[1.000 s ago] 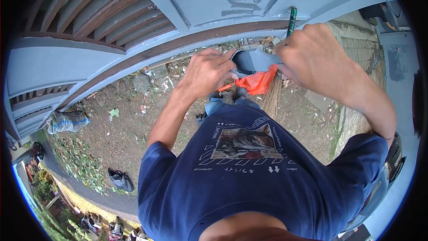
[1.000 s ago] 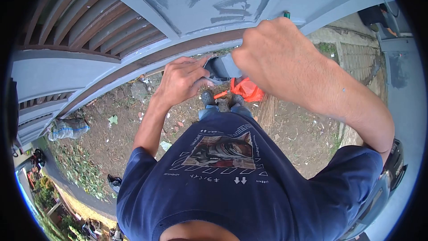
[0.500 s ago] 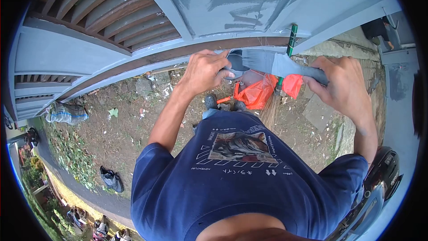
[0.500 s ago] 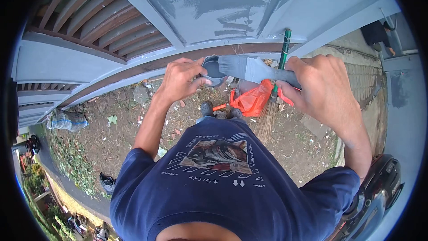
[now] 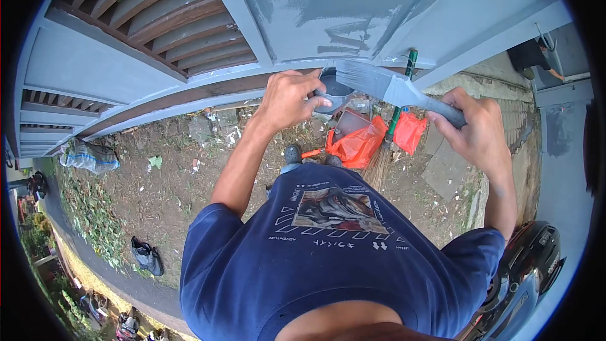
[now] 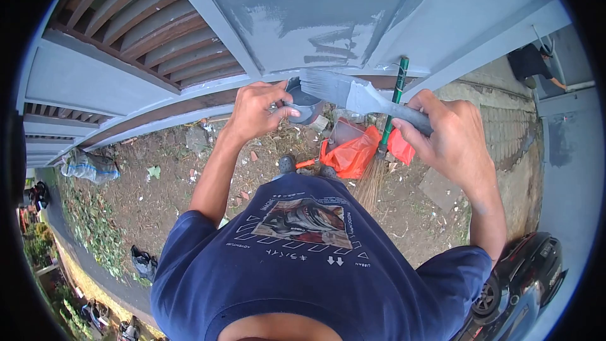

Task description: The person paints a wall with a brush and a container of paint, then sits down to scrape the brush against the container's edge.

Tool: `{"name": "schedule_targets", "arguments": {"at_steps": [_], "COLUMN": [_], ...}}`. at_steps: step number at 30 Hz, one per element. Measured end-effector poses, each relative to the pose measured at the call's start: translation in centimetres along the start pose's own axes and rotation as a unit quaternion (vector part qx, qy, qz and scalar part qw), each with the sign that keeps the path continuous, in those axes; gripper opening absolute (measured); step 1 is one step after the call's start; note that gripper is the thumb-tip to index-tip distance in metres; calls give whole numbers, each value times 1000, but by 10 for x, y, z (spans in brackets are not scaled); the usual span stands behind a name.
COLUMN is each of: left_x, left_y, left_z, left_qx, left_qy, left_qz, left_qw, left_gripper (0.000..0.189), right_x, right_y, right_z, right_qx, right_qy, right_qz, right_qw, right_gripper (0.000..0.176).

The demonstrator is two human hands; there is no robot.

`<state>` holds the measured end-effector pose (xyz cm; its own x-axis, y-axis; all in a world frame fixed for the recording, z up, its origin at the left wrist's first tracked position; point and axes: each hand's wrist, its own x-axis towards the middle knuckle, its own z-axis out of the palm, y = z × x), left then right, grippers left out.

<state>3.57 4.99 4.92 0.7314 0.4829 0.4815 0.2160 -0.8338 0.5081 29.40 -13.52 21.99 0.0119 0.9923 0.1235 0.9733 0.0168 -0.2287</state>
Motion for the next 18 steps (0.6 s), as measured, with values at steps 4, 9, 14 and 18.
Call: {"name": "schedule_targets", "arguments": {"at_steps": [4, 9, 14, 18], "left_x": [0, -2, -5, -6], "left_y": [-2, -3, -4, -1], "left_z": [1, -1, -5, -12], "left_qx": [-8, -13, -3, -1], "left_qy": [12, 22, 40, 46], "left_qz": [-12, -31, -31, -49], "left_qw": [1000, 999, 999, 998], "left_gripper": [28, 28, 28, 28], "right_x": [0, -1, -4, -9], "right_y": [-2, -4, -3, 2], "right_z": [-3, -7, -1, 22], "right_qx": [0, 23, 37, -19], "right_qy": [33, 56, 80, 26], "right_qz": [-8, -6, -23, -30], "right_qw": [999, 998, 996, 999], "right_gripper": [21, 21, 24, 24]}}
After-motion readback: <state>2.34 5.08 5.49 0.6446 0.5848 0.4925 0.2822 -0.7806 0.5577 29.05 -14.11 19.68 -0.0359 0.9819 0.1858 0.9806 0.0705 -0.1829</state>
